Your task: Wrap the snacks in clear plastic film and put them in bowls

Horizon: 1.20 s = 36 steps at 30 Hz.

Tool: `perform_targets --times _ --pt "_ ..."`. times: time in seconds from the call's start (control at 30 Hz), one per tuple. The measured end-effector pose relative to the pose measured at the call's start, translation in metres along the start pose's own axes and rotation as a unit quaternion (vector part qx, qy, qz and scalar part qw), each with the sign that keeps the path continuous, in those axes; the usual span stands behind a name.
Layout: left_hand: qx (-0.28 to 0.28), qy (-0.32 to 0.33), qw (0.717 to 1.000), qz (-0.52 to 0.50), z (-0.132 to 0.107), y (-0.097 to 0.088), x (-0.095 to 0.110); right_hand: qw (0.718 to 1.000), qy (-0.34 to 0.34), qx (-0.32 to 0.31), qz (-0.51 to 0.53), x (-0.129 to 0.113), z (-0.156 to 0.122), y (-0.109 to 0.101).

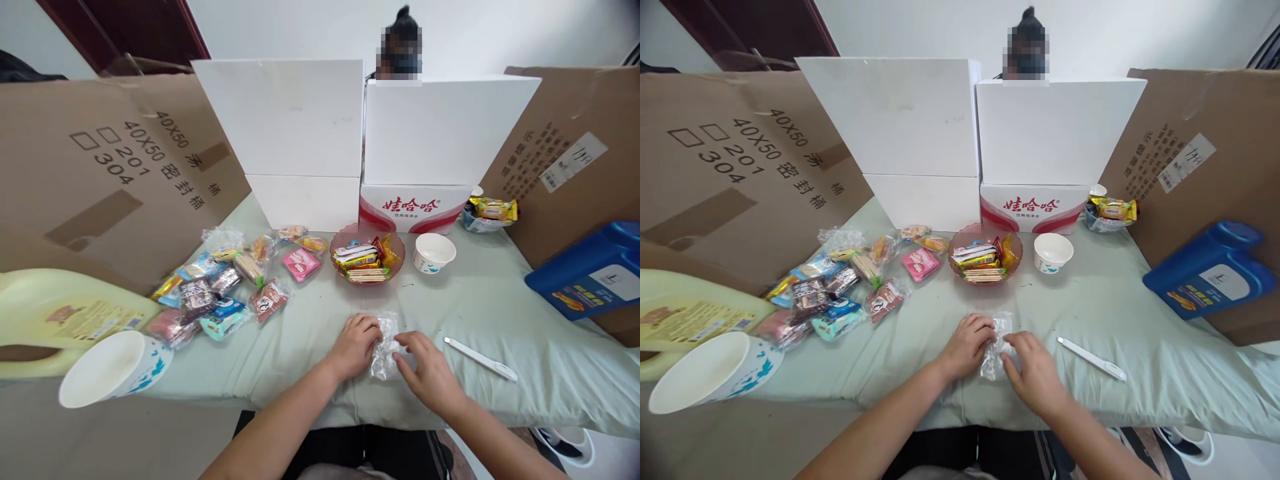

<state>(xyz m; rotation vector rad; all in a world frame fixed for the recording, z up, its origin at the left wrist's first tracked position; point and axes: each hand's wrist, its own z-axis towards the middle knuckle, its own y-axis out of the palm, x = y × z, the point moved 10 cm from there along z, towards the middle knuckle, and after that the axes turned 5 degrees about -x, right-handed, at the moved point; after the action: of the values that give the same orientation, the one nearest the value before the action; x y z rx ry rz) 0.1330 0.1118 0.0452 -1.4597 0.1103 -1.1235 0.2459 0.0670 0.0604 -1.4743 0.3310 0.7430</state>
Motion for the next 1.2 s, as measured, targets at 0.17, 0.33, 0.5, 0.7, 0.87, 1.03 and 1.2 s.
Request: perform_targets --times 0.17,0.33,0.5,0.7,0.87,1.03,1.2 --pt "-0.027 0.002 1.000 0.015 0.001 0.001 0.003 0.939 0.175 -0.026 0.296 0.047 -0.034 0.043" --pt "-0.043 -0.003 0.999 0.033 0.001 0.004 0.004 0.941 0.133 -0.130 0.282 0.033 -0.048 0.055" --pt "-0.045 0.004 0.998 0.051 0.001 0.008 0.004 0.994 0.069 -0.083 0.023 0.018 -0.046 0.020" --pt "-0.042 0.016 0.997 0.064 0.000 0.008 0.007 0.948 -0.160 0.046 -0.272 -0.045 -0.031 0.009" --pt "-0.046 0.026 0.994 0.092 -0.001 0.011 0.008 0.923 -0.217 -0.024 -0.316 -0.046 -0.054 0.048" --pt "-0.070 0.043 0.992 0.094 -0.001 0.016 0.011 0.916 -0.213 -0.007 -0.339 -0.045 -0.097 0.056" --pt "-0.074 0.044 0.992 0.090 -0.001 0.014 0.013 0.941 -0.190 0.008 -0.281 -0.039 -0.078 0.037"
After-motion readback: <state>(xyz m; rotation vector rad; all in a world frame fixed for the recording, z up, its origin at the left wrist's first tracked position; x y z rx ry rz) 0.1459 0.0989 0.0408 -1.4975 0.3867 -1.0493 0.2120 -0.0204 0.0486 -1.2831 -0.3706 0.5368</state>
